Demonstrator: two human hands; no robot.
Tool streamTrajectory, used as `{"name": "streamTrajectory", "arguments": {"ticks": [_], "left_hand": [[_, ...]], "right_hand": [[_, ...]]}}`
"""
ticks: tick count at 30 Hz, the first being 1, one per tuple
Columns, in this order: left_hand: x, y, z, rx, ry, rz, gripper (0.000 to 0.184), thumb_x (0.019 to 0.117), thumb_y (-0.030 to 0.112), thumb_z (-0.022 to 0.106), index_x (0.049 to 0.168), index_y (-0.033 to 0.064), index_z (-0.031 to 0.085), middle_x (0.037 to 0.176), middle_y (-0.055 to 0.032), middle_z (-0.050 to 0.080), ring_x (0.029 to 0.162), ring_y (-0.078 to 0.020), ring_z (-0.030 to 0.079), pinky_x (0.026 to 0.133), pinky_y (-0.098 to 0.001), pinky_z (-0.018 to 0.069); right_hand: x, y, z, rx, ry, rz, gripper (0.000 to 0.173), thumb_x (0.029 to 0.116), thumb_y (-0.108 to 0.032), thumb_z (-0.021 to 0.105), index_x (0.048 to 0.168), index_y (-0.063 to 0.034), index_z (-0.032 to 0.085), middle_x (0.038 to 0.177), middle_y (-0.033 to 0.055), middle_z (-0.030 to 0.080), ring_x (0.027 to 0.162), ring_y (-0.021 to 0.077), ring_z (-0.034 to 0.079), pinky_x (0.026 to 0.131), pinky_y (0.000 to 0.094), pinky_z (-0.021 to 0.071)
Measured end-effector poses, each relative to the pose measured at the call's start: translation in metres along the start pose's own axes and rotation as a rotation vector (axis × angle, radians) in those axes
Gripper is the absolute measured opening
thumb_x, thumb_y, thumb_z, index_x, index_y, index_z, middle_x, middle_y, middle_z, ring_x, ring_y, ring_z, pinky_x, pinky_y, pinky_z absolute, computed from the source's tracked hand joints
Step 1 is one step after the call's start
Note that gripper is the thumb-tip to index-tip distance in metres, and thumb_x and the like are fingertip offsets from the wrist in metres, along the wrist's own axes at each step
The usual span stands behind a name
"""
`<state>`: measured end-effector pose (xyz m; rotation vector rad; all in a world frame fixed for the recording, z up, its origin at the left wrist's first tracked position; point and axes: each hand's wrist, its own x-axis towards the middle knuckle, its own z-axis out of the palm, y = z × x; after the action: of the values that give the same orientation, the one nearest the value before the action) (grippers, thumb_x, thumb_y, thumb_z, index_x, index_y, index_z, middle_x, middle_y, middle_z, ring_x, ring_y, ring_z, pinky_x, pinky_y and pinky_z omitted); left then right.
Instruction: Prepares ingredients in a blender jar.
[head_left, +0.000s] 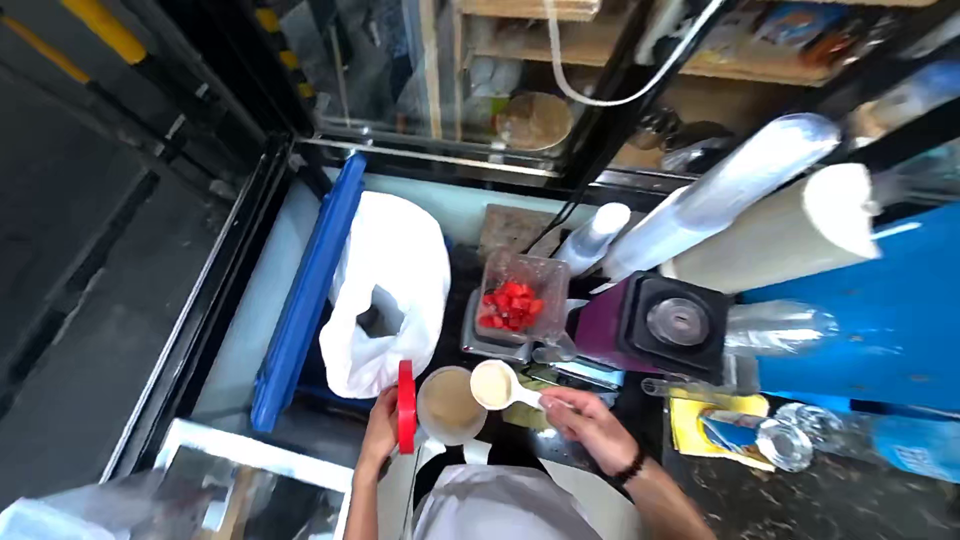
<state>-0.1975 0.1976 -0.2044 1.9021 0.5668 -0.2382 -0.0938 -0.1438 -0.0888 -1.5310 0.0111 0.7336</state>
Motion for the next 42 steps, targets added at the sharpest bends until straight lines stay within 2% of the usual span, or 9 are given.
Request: {"name": "streamTrajectory", "arguments": {"ticks": [5, 13, 20, 25, 27, 30, 34, 37, 42], "left_hand": [[0.006, 0.004, 0.012, 0.2, -0.082, 0.002, 0.027, 0.1016, 0.011, 0.055, 0.117, -0.0072, 0.067, 0.133, -0.0277, 0.059, 0.126, -0.037, 0.058, 0.108, -0.0517, 0.0467], [0.02, 0.01, 0.004, 0.292, -0.132, 0.048, 0.029, 0.1044, 0.014, 0.052, 0.116, -0.0068, 0.068, 0.134, -0.0261, 0.058, 0.124, -0.0366, 0.059, 0.107, -0.051, 0.0476], [0.021, 0.009, -0.012, -0.165, -0.172, -0.113, 0.039, 0.0971, 0.019, 0.052, 0.13, -0.0014, 0.059, 0.126, -0.0155, 0.063, 0.115, -0.0201, 0.062, 0.1, -0.041, 0.0518], [0.02, 0.019, -0.023, -0.209, -0.193, -0.224, 0.038, 0.1077, 0.026, 0.041, 0.136, 0.0034, 0.055, 0.116, -0.0108, 0.068, 0.102, -0.0162, 0.067, 0.09, -0.0383, 0.0572], [0.022, 0.018, -0.017, -0.017, -0.199, -0.206, 0.04, 0.108, 0.028, 0.042, 0.136, 0.003, 0.057, 0.126, -0.0147, 0.065, 0.112, -0.0216, 0.064, 0.095, -0.0446, 0.0553], [0.032, 0.019, 0.0, 0.29, -0.308, -0.123, 0.034, 0.1029, 0.02, 0.05, 0.119, -0.0055, 0.064, 0.147, -0.0321, 0.043, 0.135, -0.0425, 0.046, 0.107, -0.0596, 0.0434], [0.027, 0.018, 0.015, 0.54, -0.275, -0.002, 0.034, 0.0992, 0.024, 0.06, 0.11, -0.0084, 0.068, 0.147, -0.043, 0.035, 0.135, -0.059, 0.039, 0.109, -0.0687, 0.0359], [0.022, 0.02, 0.037, 0.682, -0.24, 0.025, 0.037, 0.0986, 0.028, 0.064, 0.117, -0.0033, 0.069, 0.153, -0.0448, 0.025, 0.135, -0.067, 0.031, 0.106, -0.074, 0.0343], [0.01, 0.043, 0.071, 0.909, -0.216, -0.003, 0.038, 0.0978, 0.033, 0.066, 0.129, 0.0121, 0.069, 0.158, -0.0364, 0.027, 0.142, -0.0619, 0.028, 0.097, -0.0771, 0.0409]], "right_hand": [[0.007, -0.079, -0.021, -0.956, 0.412, -0.516, 0.029, 0.1027, -0.022, 0.055, 0.117, -0.0088, 0.076, 0.1, 0.0088, 0.077, 0.088, 0.0196, 0.074, 0.079, 0.0396, 0.0612], [0.092, -0.052, -0.024, -1.534, 0.403, -0.594, 0.028, 0.0971, -0.002, 0.057, 0.119, -0.0057, 0.073, 0.093, 0.0185, 0.071, 0.087, 0.0369, 0.072, 0.067, 0.0467, 0.0601], [0.026, -0.063, 0.009, -1.207, 0.639, -0.617, 0.03, 0.1011, -0.018, 0.056, 0.124, -0.0204, 0.076, 0.085, 0.0101, 0.071, 0.076, 0.0265, 0.069, 0.065, 0.0411, 0.0587], [-0.006, 0.001, 0.1, -1.159, 0.261, -0.268, 0.019, 0.098, -0.023, 0.059, 0.099, -0.0133, 0.075, 0.085, 0.0091, 0.074, 0.077, 0.03, 0.073, 0.059, 0.0508, 0.0592], [0.02, 0.052, 0.116, -0.977, 0.102, -0.006, 0.027, 0.1011, -0.031, 0.057, 0.116, -0.0137, 0.072, 0.104, 0.0137, 0.074, 0.093, 0.0359, 0.072, 0.074, 0.06, 0.0575], [-0.002, 0.089, 0.056, -0.718, 0.62, 0.243, 0.047, 0.0916, -0.048, 0.069, 0.126, -0.016, 0.073, 0.111, 0.0084, 0.076, 0.101, 0.0278, 0.073, 0.088, 0.054, 0.0588], [-0.064, 0.148, -0.098, -0.309, 1.584, 0.142, 0.101, 0.0687, -0.028, 0.094, 0.143, 0.0123, 0.039, 0.131, 0.0351, 0.054, 0.12, 0.0439, 0.056, 0.104, 0.0507, 0.0486], [-0.057, 0.187, -0.186, -0.085, 1.661, -0.047, 0.134, 0.0598, -0.021, 0.098, 0.159, 0.0057, 0.011, 0.154, 0.0325, 0.036, 0.143, 0.0364, 0.041, 0.119, 0.041, 0.0383], [-0.057, 0.177, -0.192, -0.084, 1.563, -0.113, 0.103, 0.0666, -0.014, 0.095, 0.147, 0.0129, 0.037, 0.139, 0.0266, 0.057, 0.129, 0.0232, 0.059, 0.112, 0.0327, 0.0474]]}}
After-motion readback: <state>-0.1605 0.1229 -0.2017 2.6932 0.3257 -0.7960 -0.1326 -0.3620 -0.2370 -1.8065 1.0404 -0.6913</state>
